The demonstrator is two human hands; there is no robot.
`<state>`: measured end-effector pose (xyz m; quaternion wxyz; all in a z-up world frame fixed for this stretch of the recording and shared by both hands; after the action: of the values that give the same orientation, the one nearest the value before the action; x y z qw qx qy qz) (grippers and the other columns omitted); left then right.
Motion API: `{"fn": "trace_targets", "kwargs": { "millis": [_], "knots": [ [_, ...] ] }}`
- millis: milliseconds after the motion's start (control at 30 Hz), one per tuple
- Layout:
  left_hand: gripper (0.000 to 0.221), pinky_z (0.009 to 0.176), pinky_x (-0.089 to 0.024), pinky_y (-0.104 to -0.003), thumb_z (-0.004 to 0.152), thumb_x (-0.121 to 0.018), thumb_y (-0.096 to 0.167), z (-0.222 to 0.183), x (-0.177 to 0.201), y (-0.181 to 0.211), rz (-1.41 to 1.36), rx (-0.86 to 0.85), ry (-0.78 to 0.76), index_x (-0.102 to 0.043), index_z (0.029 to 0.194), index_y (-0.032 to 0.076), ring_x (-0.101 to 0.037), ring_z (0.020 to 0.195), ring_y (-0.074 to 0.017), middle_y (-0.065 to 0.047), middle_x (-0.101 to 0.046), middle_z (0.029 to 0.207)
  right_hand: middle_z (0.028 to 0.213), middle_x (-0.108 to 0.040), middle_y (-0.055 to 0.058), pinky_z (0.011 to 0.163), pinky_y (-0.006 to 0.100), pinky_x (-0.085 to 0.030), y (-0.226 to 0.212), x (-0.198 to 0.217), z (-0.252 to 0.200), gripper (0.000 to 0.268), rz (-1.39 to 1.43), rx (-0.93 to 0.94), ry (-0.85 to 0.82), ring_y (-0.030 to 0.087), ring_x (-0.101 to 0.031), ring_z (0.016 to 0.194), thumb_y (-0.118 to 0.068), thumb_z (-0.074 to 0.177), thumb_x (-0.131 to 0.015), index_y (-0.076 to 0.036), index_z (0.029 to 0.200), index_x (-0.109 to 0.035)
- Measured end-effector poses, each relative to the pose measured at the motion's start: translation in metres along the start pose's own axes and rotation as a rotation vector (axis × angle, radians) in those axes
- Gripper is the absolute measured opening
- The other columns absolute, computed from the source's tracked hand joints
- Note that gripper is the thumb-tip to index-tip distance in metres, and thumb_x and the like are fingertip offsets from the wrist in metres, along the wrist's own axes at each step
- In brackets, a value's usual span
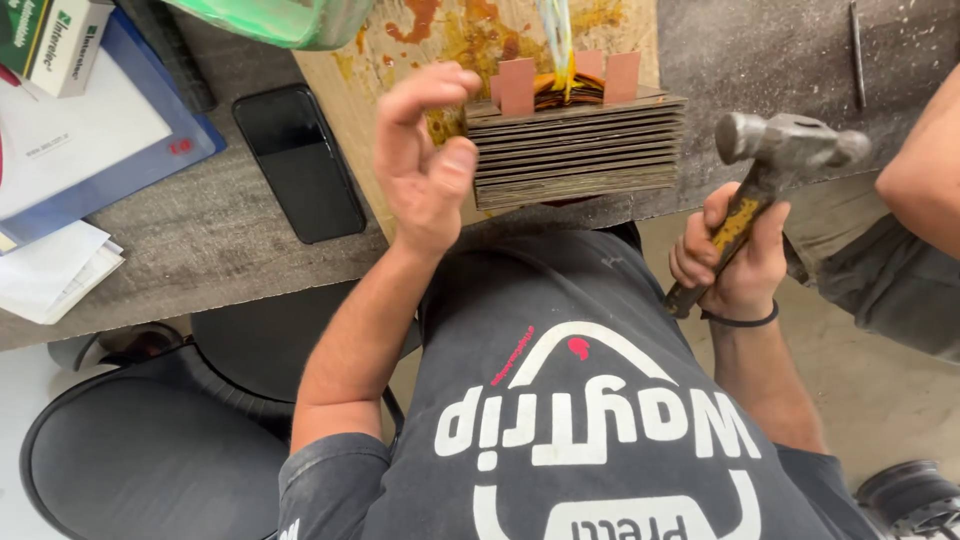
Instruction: Assembling a laminated metal core by inserting plates and seating them with a hammer
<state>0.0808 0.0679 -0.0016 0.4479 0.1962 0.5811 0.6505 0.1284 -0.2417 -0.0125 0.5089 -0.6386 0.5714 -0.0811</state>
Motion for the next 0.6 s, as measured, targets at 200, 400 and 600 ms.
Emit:
{"fn": "trace_targets", "kwargs": {
  "millis": [200, 400, 600],
  "knots": [
    [0.021, 0.085, -0.063, -0.029, 0.112, -0.050, 0.024, 0.018, -0.030, -0.004, -0.120, 0.163, -0.146, -0.058, 0.128, 0.012, -0.065, 0.098, -0.0150, -0.004, -0.064, 0.119, 0.059, -0.034, -0.008, 0.032, 0.022, -0.028, 0.016, -0.006, -0.005, 0.047, 0.330, -0.119, -0.110, 0.004, -0.030, 0.037, -0.065, 0.101, -0.051, -0.018, 0.095, -0.051],
    [0.019, 0.082, -0.058, -0.031, 0.110, -0.048, 0.022, 0.021, -0.034, 0.004, -0.085, 0.192, -0.171, -0.059, 0.116, 0.007, -0.061, 0.093, -0.0170, -0.006, -0.058, 0.107, 0.060, -0.034, -0.002, 0.034, 0.024, -0.029, 0.038, 0.010, -0.017, 0.056, 0.152, -0.134, 0.006, 0.008, -0.028, 0.036, -0.070, 0.098, -0.048, -0.014, 0.097, -0.045],
    [0.028, 0.091, -0.059, -0.033, 0.110, -0.046, 0.026, 0.017, -0.033, 0.002, -0.083, 0.235, -0.174, -0.062, 0.112, 0.004, -0.068, 0.097, -0.0214, -0.011, -0.066, 0.104, 0.059, -0.035, -0.003, 0.032, 0.024, -0.026, 0.037, -0.002, -0.013, 0.049, 0.178, -0.066, 0.029, 0.008, -0.027, 0.037, -0.068, 0.100, -0.046, -0.019, 0.100, -0.051]
  ]
}}
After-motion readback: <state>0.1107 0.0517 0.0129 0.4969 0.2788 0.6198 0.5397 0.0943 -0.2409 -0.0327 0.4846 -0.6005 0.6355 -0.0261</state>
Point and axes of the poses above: each hand's wrist, its own z-axis towards the middle knuckle, its own x-axis out of the back of the hand, y = z × x, the point moved 7 cm from there along z, towards the middle knuckle
